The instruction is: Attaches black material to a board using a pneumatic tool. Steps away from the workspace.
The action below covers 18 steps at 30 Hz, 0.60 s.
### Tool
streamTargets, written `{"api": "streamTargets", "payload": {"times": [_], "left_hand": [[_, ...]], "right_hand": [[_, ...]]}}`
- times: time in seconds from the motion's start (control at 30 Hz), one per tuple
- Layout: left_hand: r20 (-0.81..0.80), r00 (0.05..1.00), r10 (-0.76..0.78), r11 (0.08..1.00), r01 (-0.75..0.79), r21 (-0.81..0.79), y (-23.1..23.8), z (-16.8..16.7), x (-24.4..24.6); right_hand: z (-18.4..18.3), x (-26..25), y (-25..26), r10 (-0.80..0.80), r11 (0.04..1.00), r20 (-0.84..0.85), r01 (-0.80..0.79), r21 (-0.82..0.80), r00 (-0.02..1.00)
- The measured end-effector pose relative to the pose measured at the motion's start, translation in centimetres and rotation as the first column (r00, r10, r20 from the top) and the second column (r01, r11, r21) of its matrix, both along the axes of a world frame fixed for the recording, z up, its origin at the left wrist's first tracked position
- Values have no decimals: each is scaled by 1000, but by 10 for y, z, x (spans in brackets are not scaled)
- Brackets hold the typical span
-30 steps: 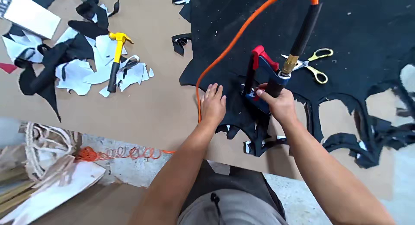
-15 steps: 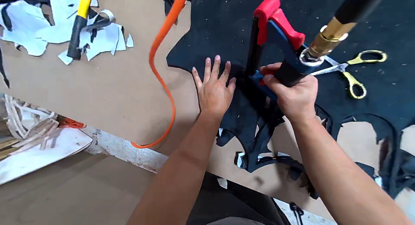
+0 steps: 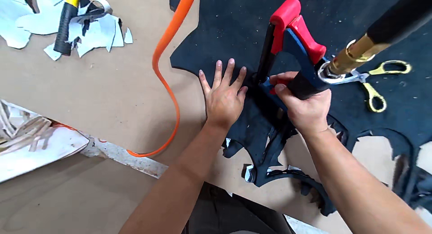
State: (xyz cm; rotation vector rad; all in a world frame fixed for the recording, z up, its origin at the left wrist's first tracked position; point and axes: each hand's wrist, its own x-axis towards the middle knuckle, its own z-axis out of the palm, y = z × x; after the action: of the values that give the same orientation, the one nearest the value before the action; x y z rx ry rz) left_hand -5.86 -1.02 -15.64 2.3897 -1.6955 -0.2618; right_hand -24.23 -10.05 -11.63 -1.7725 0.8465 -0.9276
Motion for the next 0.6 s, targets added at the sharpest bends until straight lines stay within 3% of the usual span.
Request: {"api": "streamTargets", "payload": {"times": [0.17,0.4,0.6], "left_hand": [[-29,999,-18,1000,18,9,0,0,0],[-50,998,-25,1000,25,4,1,1,0],[-179,961,-212,972,189,-139,28,-2,26]], "right_hand": [[-8,-1,5,-15,1000,56,16,-10,998],[-5,1,4,-42,997,-20,41,-72,999],[2,-2,2,48,999,49,-48,-4,998]]}}
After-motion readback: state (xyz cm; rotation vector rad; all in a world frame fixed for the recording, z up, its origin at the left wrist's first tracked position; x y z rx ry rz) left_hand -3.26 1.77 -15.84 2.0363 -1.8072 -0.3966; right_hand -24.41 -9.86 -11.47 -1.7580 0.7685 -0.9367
